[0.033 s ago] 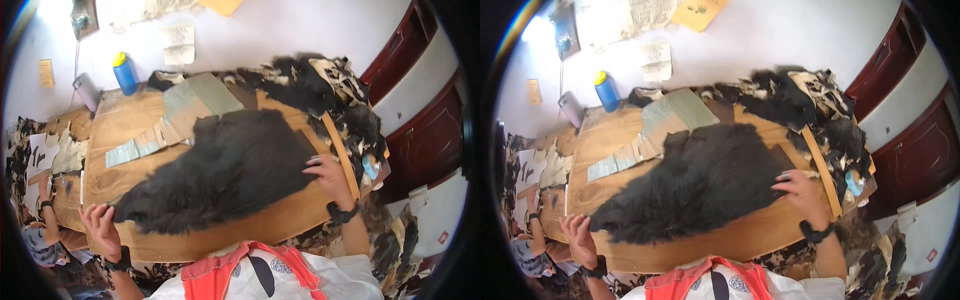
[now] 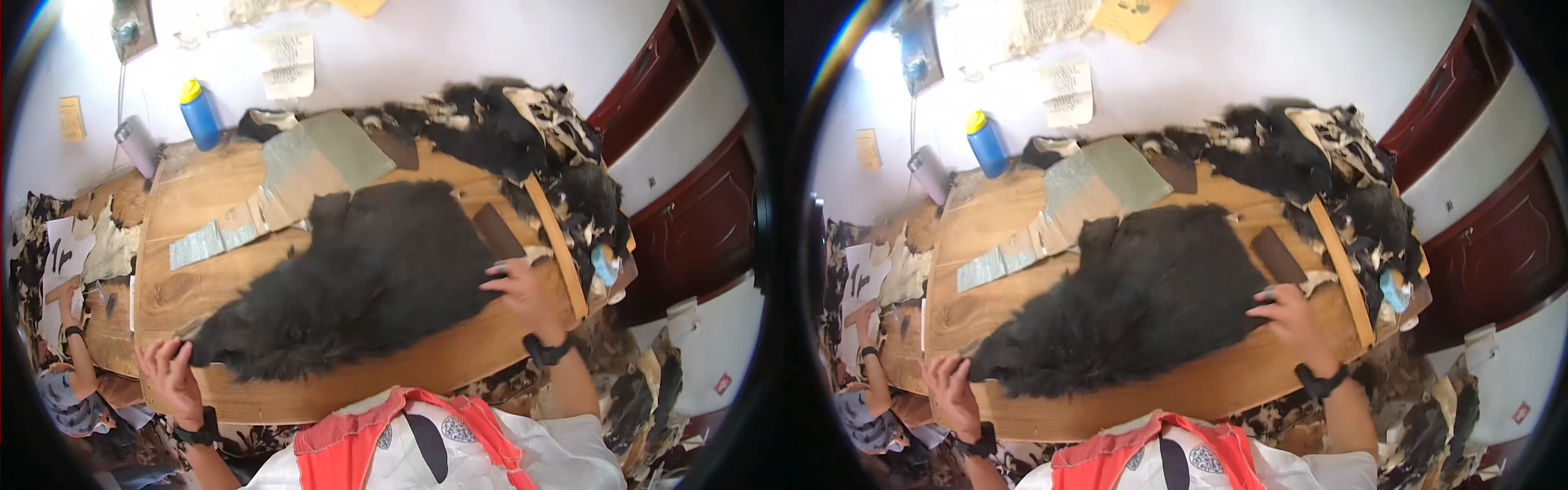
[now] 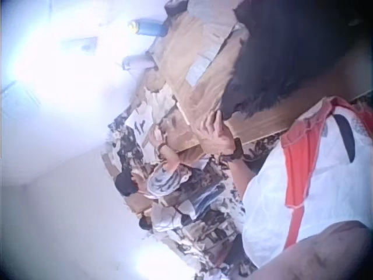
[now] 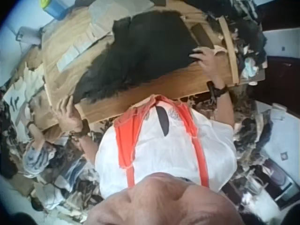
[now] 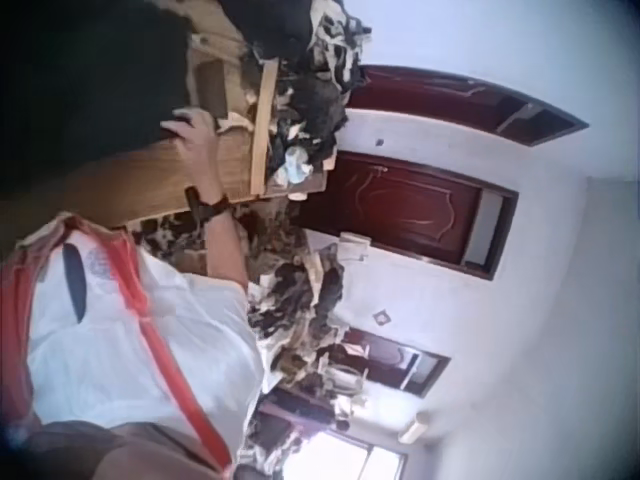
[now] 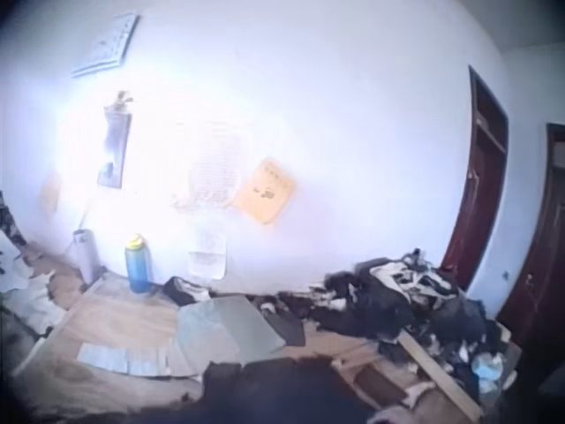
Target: Hand-assembling and gluing leather and fur pieces together on a workshop table.
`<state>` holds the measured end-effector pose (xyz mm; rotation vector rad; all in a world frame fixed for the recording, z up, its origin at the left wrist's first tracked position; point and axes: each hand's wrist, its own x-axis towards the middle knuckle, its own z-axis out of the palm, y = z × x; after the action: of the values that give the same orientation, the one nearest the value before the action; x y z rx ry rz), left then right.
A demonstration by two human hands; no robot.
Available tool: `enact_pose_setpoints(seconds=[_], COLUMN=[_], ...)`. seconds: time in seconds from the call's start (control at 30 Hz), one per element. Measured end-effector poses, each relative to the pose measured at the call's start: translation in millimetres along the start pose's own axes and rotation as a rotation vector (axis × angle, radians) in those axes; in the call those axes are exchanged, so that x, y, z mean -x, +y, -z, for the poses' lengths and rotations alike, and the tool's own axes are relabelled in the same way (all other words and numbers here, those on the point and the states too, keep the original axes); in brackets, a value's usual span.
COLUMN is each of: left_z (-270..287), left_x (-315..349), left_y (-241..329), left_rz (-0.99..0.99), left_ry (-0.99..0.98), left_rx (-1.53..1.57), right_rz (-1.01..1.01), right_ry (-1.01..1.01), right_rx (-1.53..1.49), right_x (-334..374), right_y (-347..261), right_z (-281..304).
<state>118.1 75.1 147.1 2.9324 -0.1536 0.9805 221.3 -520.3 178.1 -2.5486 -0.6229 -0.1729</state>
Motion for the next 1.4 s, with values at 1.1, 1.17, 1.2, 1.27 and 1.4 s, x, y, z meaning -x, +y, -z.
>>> enact_pose_setpoints(seconds=[1.1,1.17,1.2,1.27,1.4], left_z=[-36,-28,-21,20,48], left_x=[58,69,61,27,-20], left_y=[-28,-52,-51,-35,-22], left_rz=[0.171,0.256,0.238,0.52,0.425], left_ry=[-0.266,-0.402,-0.394,-0.614,-0.585], left_rx=[0.493,0.472,0.509,0.646,0.746], right_rz=[-0.784,-0.707,-0.716,-0.44,-0.082], right_ry=[0.036,0.183,0.268,0.465,0.798], right_rx=[-1.071,-1.224,-1.201,-1.4,-1.488], right_x=[20,9,11,17,2], right_y=[27,13,13,5,-14], right_z=[-93,-66,-48,-6,63])
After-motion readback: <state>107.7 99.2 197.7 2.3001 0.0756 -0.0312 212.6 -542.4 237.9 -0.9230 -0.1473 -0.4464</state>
